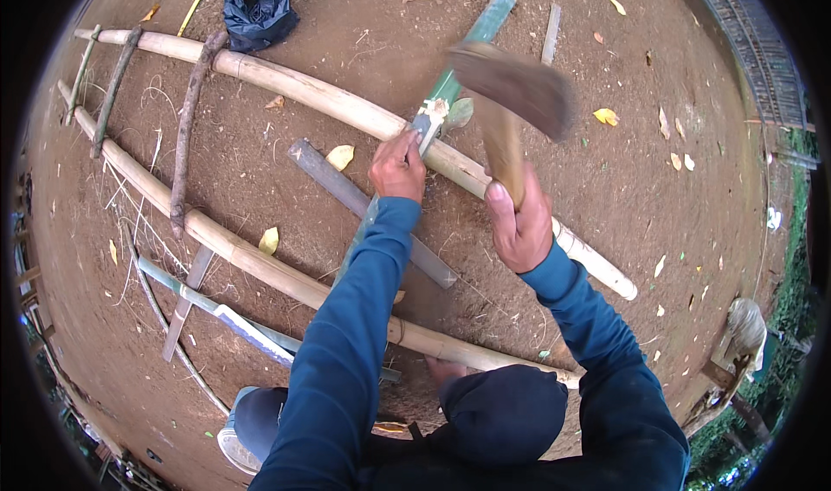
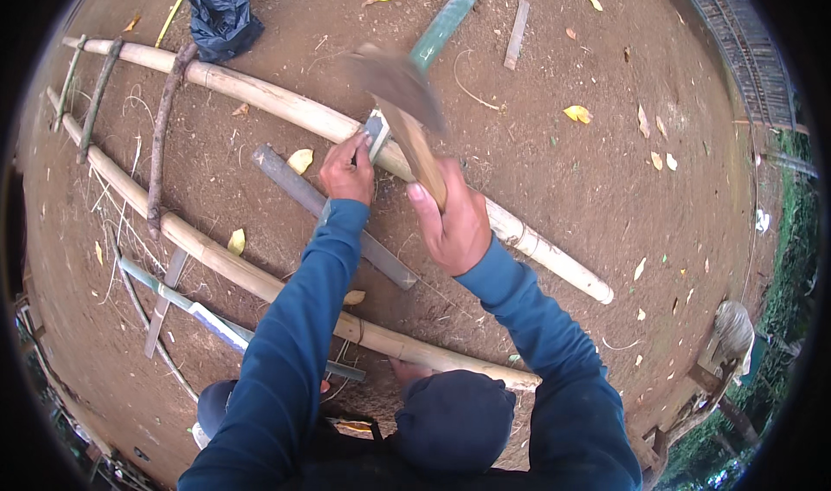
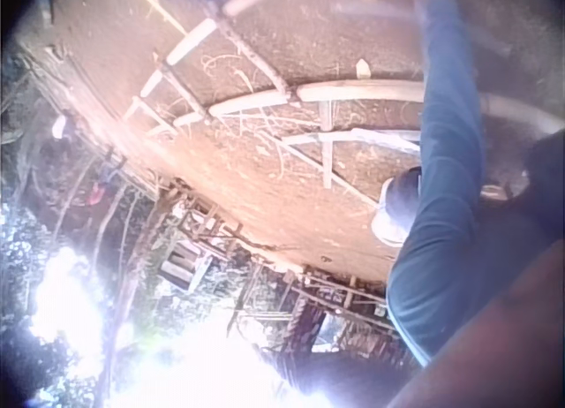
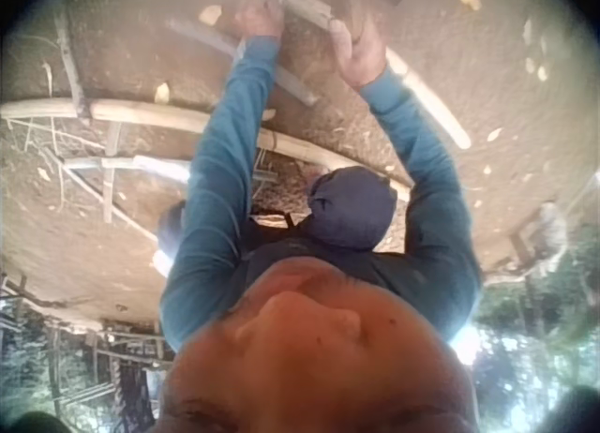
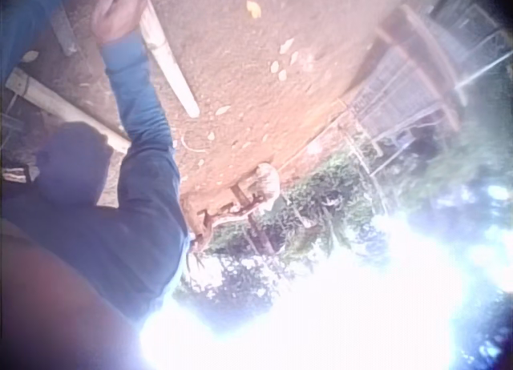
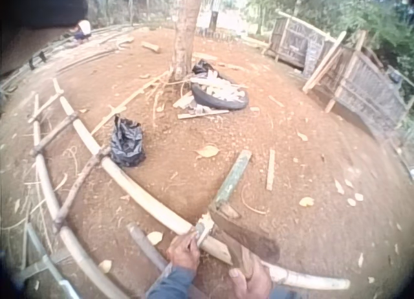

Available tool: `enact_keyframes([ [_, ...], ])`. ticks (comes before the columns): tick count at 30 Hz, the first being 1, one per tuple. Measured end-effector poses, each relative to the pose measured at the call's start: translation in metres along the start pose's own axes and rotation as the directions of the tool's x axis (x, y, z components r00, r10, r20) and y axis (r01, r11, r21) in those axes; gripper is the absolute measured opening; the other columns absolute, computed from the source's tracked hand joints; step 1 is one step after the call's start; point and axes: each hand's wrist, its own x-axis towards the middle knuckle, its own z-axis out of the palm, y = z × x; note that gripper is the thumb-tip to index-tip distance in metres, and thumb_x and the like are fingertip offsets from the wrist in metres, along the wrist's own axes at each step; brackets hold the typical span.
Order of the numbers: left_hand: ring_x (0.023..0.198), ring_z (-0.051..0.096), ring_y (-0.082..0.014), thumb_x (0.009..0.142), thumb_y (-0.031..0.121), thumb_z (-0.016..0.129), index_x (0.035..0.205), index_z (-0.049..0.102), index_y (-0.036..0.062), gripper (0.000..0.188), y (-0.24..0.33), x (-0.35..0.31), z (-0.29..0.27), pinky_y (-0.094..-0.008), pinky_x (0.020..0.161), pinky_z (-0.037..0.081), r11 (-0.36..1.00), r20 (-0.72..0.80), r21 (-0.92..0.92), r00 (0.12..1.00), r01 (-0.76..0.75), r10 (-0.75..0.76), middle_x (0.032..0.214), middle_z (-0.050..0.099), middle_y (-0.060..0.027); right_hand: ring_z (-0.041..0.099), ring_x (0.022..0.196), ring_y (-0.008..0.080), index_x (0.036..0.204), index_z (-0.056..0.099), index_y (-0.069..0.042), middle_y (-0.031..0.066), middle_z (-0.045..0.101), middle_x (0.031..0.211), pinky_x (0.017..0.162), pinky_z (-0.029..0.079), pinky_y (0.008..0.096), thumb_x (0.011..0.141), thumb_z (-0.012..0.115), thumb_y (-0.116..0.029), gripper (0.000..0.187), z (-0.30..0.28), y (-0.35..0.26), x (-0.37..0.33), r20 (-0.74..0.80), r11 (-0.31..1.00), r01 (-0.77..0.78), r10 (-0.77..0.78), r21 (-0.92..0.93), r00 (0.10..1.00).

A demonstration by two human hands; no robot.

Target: The person assembles a bamboo structure by placing bamboo poles on the ground and securing them with nails. They use a hammer to drive nails into the joints and occasionally reach into a bucket to retrieve more nails.

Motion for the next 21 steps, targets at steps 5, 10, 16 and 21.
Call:
enact_keyframes([
  [5, 0.081, 0.065, -0.0285, 0.075, 0.001, 0.064, 0.087, 0.069, 0.0019, 0.013, 0.003, -0.004, 0.003, -0.0350, 0.076, 0.051, 1.000, 0.013, 0.008, 1.000, -0.002, 0.002, 0.087, 0.068, -0.0132, 0.061, 0.059, 0.0372, 0.101, 0.048, 0.001, 0.0211, 0.057, 0.065, 0.052, 0.046, 0.0406, 0.094, 0.048, -0.026, 0.028, 0.002, 0.037, 0.011, 0.268, 0.924, -0.129, 0.235, -0.361, 0.934],
  [10, 0.082, 0.065, -0.0277, 0.074, 0.000, 0.064, 0.086, 0.069, 0.0023, 0.013, 0.001, -0.008, -0.004, -0.0346, 0.076, 0.051, 1.000, 0.009, 0.011, 1.000, 0.019, -0.019, 0.089, 0.068, -0.0129, 0.057, 0.060, 0.0444, 0.101, 0.047, 0.000, 0.0251, 0.057, 0.064, 0.054, 0.043, 0.0492, 0.094, 0.049, -0.029, 0.030, 0.005, 0.013, -0.013, 0.010, 0.984, -0.132, 0.131, 0.120, 0.991],
  [16, 0.083, 0.064, -0.0280, 0.076, 0.004, 0.063, 0.087, 0.069, 0.0021, 0.012, -0.001, -0.008, 0.003, -0.0356, 0.078, 0.050, 1.000, 0.027, -0.012, 0.999, 0.029, -0.029, 0.089, 0.068, -0.0129, 0.058, 0.063, 0.0459, 0.104, 0.047, 0.000, 0.0257, 0.057, 0.063, 0.055, 0.043, 0.0497, 0.094, 0.047, -0.034, 0.036, 0.004, 0.046, -0.016, 0.169, 0.953, -0.125, 0.177, -0.277, 0.970],
  [21, 0.086, 0.062, -0.0314, 0.077, 0.006, 0.061, 0.101, 0.063, 0.0027, 0.024, 0.004, 0.000, -0.018, -0.0382, 0.079, 0.048, 0.996, 0.033, 0.068, 0.998, -0.064, 0.062, 0.088, 0.067, -0.0137, 0.058, 0.062, 0.0444, 0.101, 0.047, 0.002, 0.0247, 0.055, 0.060, 0.055, 0.044, 0.0478, 0.095, 0.044, -0.037, 0.040, -0.003, 0.039, -0.020, 0.120, 0.976, -0.144, 0.164, -0.162, 0.979],
])
